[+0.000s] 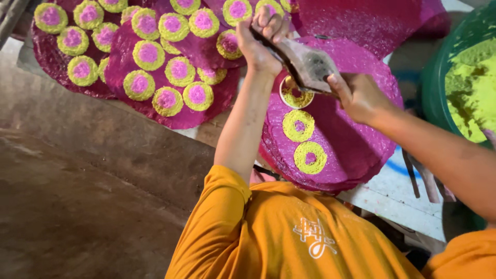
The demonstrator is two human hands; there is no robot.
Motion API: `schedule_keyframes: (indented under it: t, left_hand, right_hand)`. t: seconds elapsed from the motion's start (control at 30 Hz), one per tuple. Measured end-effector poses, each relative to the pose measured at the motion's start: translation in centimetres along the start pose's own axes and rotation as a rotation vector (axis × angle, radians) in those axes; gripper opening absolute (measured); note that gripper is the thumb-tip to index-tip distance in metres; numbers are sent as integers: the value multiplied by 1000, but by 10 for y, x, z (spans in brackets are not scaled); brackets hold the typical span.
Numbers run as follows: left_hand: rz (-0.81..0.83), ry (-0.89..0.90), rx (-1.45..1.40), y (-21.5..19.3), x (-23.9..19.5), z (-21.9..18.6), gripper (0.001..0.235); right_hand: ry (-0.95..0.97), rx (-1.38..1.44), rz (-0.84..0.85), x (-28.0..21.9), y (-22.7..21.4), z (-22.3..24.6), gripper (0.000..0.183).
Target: The person applies yellow rings of paste onto purple circular discs using a wooden press. They refill the press with yellow and pink paste from buckets and arrange the finished items on a woven tray.
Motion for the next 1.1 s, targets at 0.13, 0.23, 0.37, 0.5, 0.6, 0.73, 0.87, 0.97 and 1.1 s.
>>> schedule_keyframes:
  t: [0.13, 0.23, 0.37, 0.5, 0.6, 0.73, 0.87, 0.97, 1.1]
  left_hand:
    - [-133, 14, 25, -16, -14, -7, 27]
    - [-220, 3, -34, -30, -19, 10, 27]
    - [-130, 44, -119, -26, -8, 35, 28]
    - [-21, -8, -191, -13, 8, 36, 44]
    - [-272, -134, 222, -35, -1, 31, 73]
    - [-308, -423, 836, -65, -37, 48, 90]
    - [-271, -533, 1233, -70, -63, 56, 89]
    - [-191, -380, 1447, -46, -66, 45, 77]
    - [21, -200, 2303, -26, -88, 9, 56]
  right_hand:
    - [49, 45, 87, -1, 14, -6, 71]
    - [174, -8, 165, -3, 9, -25, 77]
    - [103, -205, 66, 4, -12, -38, 74]
    - [93, -77, -29, 2, -22, -42, 71]
    - [110, 187, 10, -6, -17, -43, 64]
    - [105, 219, -15, -17, -19, -54, 63]
    - [60, 235, -148, -17, -17, -60, 65]
    - [43, 283, -283, -17, -18, -68, 62]
    - [100, 531, -389, -32, -16, -87, 64]
Point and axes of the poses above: each hand's wrist, its own x-axis towards the middle knuckle, its own y-axis out of the palm, z = x × y, the point moved 6 cm from there along x, towards the middle knuckle, and after that the axes turned 10 degrees about -z, right-handed, at the moved point
